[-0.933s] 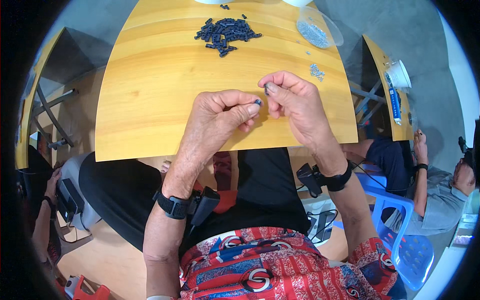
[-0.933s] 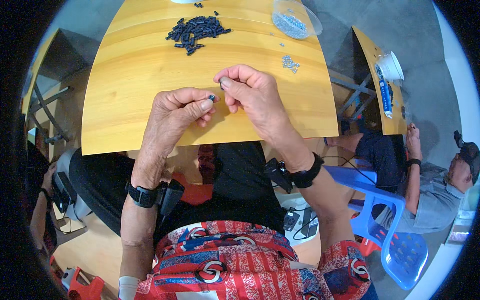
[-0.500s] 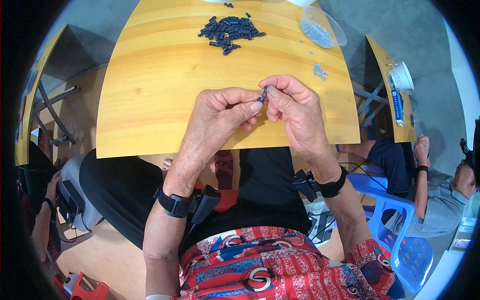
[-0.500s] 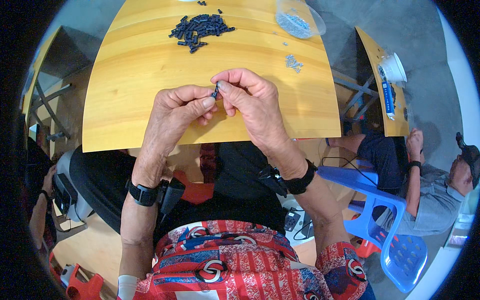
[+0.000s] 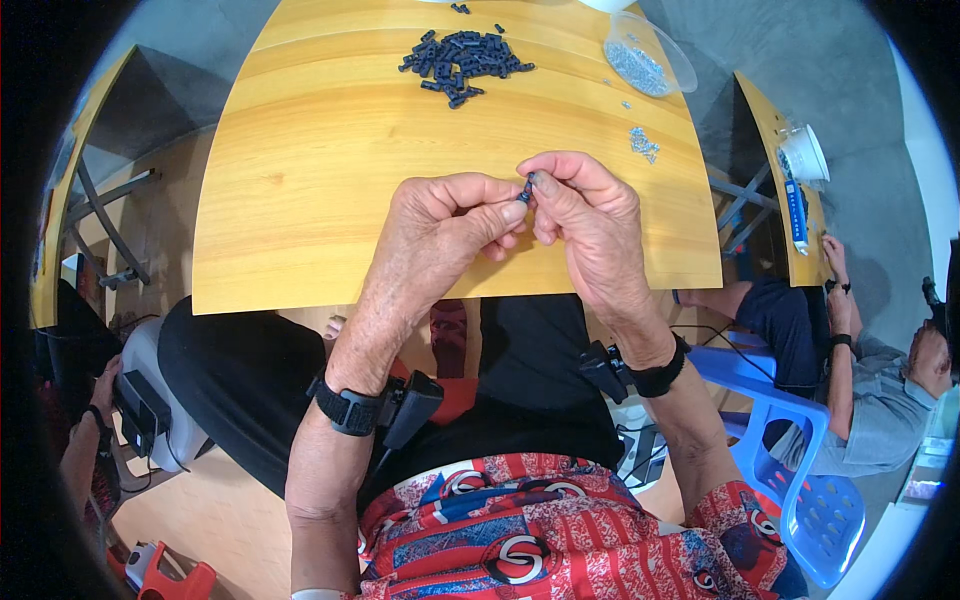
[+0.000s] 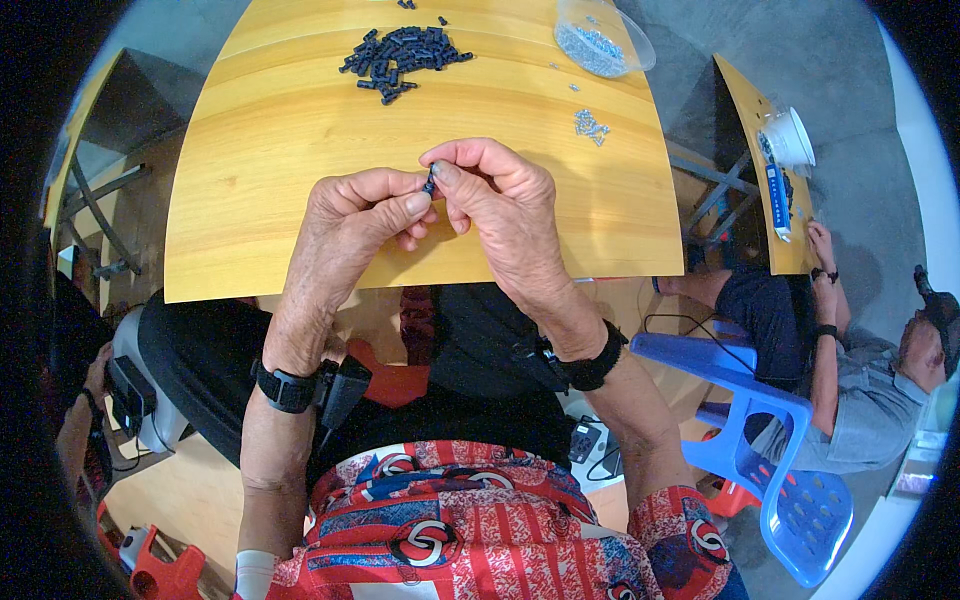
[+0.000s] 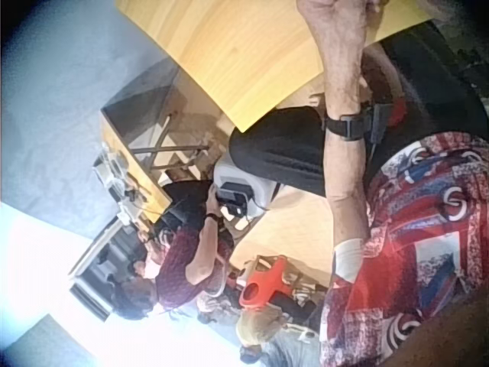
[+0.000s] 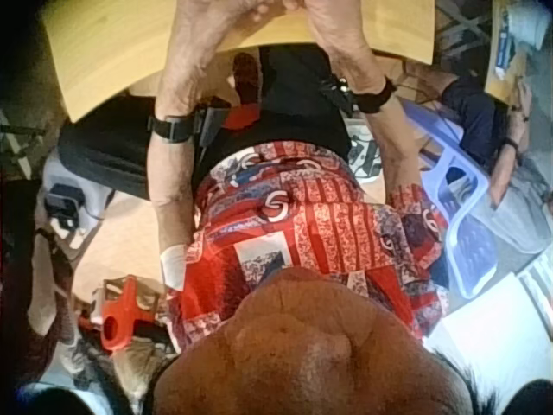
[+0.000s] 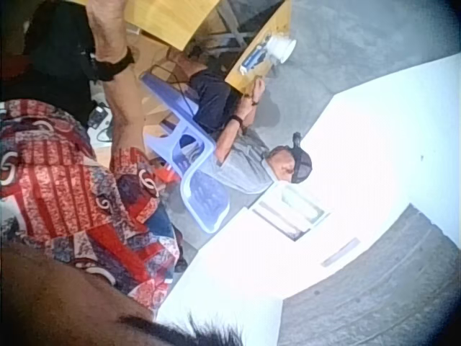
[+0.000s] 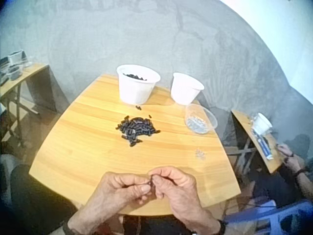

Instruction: The recorder is assembling small black plastic components with tiny silver metallic pins at a table.

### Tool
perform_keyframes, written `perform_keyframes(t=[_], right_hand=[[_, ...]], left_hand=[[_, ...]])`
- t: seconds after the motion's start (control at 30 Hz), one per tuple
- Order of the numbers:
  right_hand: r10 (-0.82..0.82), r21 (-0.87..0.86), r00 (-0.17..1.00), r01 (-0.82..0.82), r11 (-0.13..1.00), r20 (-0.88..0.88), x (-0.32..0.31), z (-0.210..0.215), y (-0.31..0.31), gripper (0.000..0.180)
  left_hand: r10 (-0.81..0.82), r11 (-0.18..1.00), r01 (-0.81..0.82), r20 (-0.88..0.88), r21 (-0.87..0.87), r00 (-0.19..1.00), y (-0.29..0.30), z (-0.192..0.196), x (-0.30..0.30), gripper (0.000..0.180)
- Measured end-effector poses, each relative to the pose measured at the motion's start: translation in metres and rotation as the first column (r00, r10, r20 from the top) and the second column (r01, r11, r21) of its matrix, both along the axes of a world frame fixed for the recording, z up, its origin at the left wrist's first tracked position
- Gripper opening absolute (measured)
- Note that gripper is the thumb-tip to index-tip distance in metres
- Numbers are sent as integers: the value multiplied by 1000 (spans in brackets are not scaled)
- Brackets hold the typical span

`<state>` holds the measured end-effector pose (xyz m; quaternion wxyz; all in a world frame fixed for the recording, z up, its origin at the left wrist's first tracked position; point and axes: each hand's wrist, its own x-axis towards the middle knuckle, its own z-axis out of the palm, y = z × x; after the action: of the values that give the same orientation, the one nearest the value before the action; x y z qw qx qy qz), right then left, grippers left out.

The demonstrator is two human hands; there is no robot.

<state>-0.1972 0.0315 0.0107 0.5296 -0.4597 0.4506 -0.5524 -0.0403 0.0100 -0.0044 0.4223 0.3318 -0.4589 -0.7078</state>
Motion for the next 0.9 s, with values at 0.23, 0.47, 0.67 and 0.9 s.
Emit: perform_keyframes(t=[0.23,0.47,0.67,0.9], right_hand=[[-42,-40,997,39,998,-69,2,-2,0,13],[-102,-123,974,78,989,-203,2,-8,1,11],[-147,-235,966,96,967,-213,4,-13,1,9],[-138,-262,961,73,962,-239,5,-11,1,8]], left_hand=[[-21,1000,21,-18,8,1000,-1,-2,2,10],[-35,999,38,-79,30,996,1,-5,0,14],[-28,999,31,-81,24,996,1,-6,-1,12],[1,999,4,-98,52,995,4,-3,-1,11]])
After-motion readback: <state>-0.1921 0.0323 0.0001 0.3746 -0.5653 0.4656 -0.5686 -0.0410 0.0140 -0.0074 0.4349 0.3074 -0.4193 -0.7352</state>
